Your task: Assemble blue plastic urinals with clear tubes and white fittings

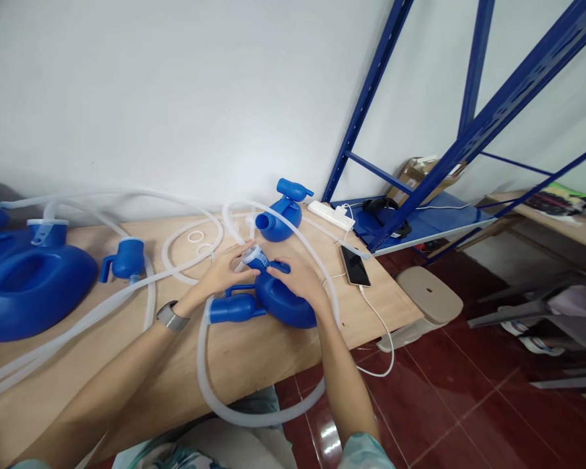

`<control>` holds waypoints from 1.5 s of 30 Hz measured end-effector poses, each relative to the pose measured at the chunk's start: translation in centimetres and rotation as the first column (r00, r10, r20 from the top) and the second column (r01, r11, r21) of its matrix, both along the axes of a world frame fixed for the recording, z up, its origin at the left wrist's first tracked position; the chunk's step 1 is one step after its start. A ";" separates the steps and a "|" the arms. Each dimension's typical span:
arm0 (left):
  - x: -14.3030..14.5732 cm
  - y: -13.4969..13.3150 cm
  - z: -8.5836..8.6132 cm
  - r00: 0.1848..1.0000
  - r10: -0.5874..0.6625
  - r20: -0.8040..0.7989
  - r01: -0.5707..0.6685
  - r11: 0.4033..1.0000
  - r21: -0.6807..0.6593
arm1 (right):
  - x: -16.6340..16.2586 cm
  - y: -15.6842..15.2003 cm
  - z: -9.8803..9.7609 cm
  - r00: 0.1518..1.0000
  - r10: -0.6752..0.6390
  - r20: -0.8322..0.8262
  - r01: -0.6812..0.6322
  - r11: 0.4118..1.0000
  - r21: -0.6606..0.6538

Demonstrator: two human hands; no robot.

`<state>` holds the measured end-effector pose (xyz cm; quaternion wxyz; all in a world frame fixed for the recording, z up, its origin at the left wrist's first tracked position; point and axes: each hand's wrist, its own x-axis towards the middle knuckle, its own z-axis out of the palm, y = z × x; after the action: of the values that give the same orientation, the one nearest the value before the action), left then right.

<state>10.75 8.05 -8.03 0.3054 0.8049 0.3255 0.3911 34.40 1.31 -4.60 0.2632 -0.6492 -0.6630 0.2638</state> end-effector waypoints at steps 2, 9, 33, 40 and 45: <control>0.8 -0.3 -0.4 0.999 0.028 -0.034 -0.026 0.998 0.051 | 0.1 0.0 -0.1 0.999 0.034 -0.008 -0.034 0.999 0.035; 2.7 0.0 -1.8 0.992 0.128 -0.016 -0.127 0.992 0.021 | 0.7 0.3 -0.4 0.993 0.115 -0.029 -0.114 0.993 0.041; -8.0 -3.4 -2.3 0.828 0.257 -0.499 -0.391 0.902 -0.183 | -3.1 -0.9 1.6 0.878 -0.232 0.419 0.069 0.927 0.369; -10.9 -3.3 -1.7 0.901 0.352 -0.254 -0.427 0.822 -0.376 | -8.7 -3.6 -2.0 0.784 0.521 0.336 -0.524 0.847 -0.091; -12.4 -4.4 1.6 0.763 0.575 0.296 -0.273 0.701 -0.659 | -8.5 -1.2 -2.3 0.946 0.269 -0.179 -0.267 0.963 0.035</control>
<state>-1.65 3.69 -6.38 0.5038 0.4469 0.5245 0.5209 25.92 0.11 -6.93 0.2878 -0.5249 -0.7194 0.3522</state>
